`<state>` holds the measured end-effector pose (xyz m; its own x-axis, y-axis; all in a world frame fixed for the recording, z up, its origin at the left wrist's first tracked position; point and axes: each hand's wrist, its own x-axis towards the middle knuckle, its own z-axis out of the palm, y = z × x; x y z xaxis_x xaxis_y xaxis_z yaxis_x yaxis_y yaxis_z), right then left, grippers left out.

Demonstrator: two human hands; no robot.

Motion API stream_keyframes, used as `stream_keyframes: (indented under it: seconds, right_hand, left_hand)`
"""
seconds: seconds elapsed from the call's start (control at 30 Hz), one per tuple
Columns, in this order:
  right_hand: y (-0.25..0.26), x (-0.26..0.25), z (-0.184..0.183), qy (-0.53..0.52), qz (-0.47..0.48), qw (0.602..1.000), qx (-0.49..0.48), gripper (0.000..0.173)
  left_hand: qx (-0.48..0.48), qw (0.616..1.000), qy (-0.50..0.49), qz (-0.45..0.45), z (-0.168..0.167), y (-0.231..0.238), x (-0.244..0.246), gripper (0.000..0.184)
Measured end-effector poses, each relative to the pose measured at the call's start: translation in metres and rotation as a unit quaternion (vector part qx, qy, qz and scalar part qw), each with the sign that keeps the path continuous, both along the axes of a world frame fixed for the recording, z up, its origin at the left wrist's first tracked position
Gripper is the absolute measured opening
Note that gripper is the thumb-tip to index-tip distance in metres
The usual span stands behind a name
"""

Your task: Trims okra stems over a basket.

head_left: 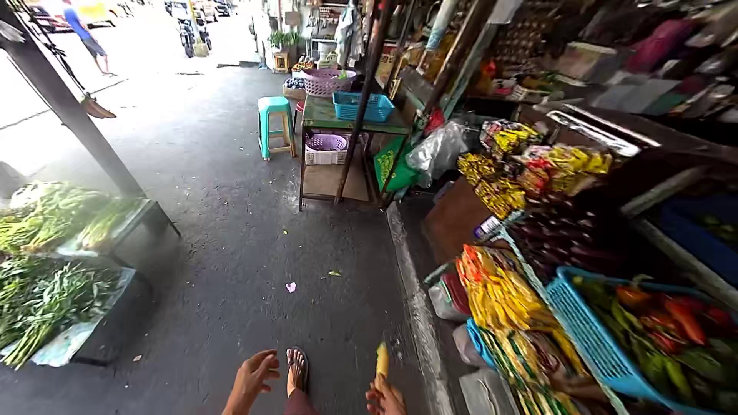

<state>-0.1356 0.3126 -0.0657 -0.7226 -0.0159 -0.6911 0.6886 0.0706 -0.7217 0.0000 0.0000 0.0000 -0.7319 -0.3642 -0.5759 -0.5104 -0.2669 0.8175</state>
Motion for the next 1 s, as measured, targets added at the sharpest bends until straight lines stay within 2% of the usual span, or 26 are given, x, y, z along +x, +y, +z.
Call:
stream_keyframes:
  seconds: [0.07,0.13,0.23,0.3,0.37,0.43,0.53,0.67,0.83,0.93,1.0]
  right_hand:
    - [-0.086,-0.067,0.022,0.057,0.102,0.993,-0.023,0.037]
    - [-0.175,-0.114,0.055,0.078,0.182,0.977,-0.084,0.037]
    - [-0.294,-0.157,0.108,0.065,0.257,0.939,-0.221,0.035]
    - [-0.354,-0.179,0.136,0.048,0.307,0.905,-0.291,0.035]
    - [-0.403,-0.205,0.149,0.032,0.365,0.867,-0.337,0.035]
    - [-0.447,-0.239,0.146,0.039,0.42,0.836,-0.352,0.035]
    - [-0.514,-0.312,0.132,0.094,0.483,0.817,-0.3,0.039]
    - [-0.609,-0.424,0.142,0.12,0.425,0.866,-0.235,0.052]
    - [-0.705,-0.568,0.193,0.217,0.331,0.9,-0.181,0.05]
    - [-0.754,-0.634,0.203,0.269,0.204,0.921,-0.195,0.029]
    - [-0.78,-0.679,0.197,0.271,0.111,0.933,-0.21,0.022]
  left_hand:
    - [0.015,1.0,0.0,-0.017,0.011,-0.027,-0.06,0.039]
    - [0.019,1.0,0.006,-0.003,0.032,-0.062,-0.115,0.045]
    - [0.003,0.997,0.065,0.048,0.071,-0.129,-0.194,0.052]
    - [-0.005,0.989,0.121,0.09,0.095,-0.176,-0.239,0.051]
    - [0.011,0.978,0.168,0.126,0.111,-0.223,-0.273,0.042]
    - [0.037,0.964,0.205,0.162,0.115,-0.268,-0.303,0.033]
    - [-0.002,0.948,0.252,0.196,0.102,-0.335,-0.361,0.04]
    - [-0.09,0.949,0.258,0.158,0.083,-0.43,-0.456,0.048]
    - [-0.066,0.957,0.28,0.036,0.092,-0.514,-0.589,0.05]
    - [-0.078,0.953,0.287,-0.059,0.1,-0.545,-0.666,0.049]
    - [-0.161,0.932,0.281,-0.164,0.103,-0.575,-0.714,0.048]
